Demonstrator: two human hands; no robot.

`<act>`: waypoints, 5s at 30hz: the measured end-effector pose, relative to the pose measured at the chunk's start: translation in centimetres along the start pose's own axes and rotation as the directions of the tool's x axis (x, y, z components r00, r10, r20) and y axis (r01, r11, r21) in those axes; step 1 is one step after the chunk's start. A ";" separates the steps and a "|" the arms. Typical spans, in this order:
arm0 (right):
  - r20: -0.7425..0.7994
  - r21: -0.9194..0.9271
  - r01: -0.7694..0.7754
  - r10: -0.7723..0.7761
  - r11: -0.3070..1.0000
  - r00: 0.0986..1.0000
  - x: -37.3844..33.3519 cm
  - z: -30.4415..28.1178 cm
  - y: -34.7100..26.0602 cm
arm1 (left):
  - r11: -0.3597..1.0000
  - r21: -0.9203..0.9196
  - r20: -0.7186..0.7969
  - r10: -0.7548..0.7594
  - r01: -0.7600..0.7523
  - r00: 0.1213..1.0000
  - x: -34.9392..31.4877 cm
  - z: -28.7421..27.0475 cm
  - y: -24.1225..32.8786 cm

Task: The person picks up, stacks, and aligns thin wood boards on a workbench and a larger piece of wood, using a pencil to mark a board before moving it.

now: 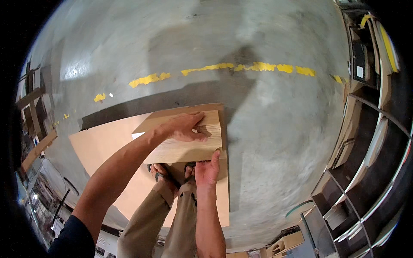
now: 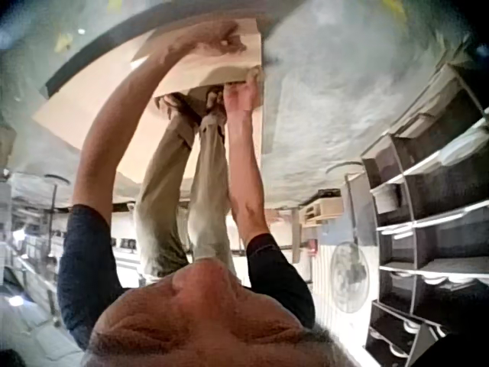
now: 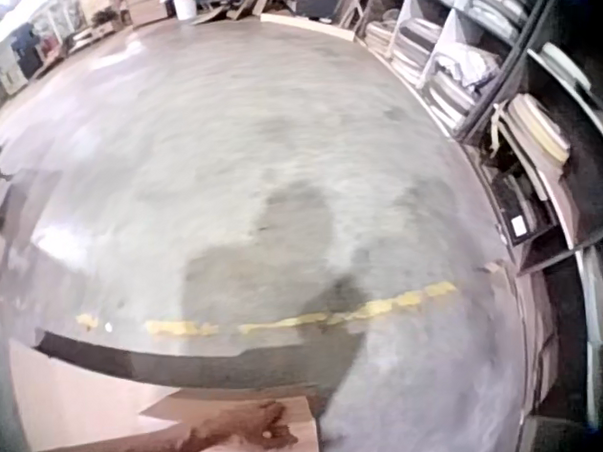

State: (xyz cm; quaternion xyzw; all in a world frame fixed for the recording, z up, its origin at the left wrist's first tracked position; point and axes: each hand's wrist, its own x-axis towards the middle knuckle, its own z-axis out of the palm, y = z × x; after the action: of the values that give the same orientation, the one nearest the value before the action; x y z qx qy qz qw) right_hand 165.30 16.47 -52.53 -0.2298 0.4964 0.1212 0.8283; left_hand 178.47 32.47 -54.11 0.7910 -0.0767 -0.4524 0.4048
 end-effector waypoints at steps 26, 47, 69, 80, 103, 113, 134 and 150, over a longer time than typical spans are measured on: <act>-0.020 -0.145 0.003 -0.006 0.989 1.000 1.2 -0.8 -1.4 | 0.999 0.033 0.084 -0.045 0.042 0.995 1.3 -0.9 0.5; 0.268 -0.956 0.257 0.065 0.142 0.961 2.3 7.1 -6.9 | 0.294 -0.939 -0.341 -0.745 -0.176 0.573 -18.7 7.2 -8.5; 0.259 -0.966 0.259 0.047 0.000 0.965 4.4 5.9 -7.2 | 0.409 -0.891 -0.442 -0.676 -0.198 0.589 -16.2 9.0 -7.7; 0.257 -0.964 0.253 0.046 0.075 0.965 4.3 5.6 -7.0 | 0.441 -0.862 -0.501 -0.665 -0.250 0.553 -16.2 9.4 -8.2; 0.272 -0.943 0.256 0.052 0.213 0.961 4.8 4.9 -7.5 | 0.510 -0.843 -0.496 -0.617 -0.168 0.611 -16.1 8.8 -9.0; 0.292 -0.948 0.280 0.064 0.152 0.954 4.6 6.0 -8.4 | 0.397 -0.897 -0.413 -0.594 -0.195 0.690 -16.5 8.6 -8.5; -0.018 -0.181 0.659 0.673 -0.730 0.739 3.4 19.6 12.1 | -0.651 -0.174 -0.098 -0.735 -0.739 0.671 -12.4 15.4 -4.1; 0.297 -0.233 0.709 0.645 -0.666 0.704 1.9 19.5 11.0 | -0.516 -0.451 -0.084 -0.788 -0.728 0.610 -15.6 14.4 -3.5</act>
State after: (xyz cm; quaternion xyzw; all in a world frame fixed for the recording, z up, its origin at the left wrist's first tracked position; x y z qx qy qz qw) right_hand 176.46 35.71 -49.18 -0.7921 -0.3577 0.4781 0.1266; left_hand 157.33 34.16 -50.16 0.0303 0.6038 0.1497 0.7824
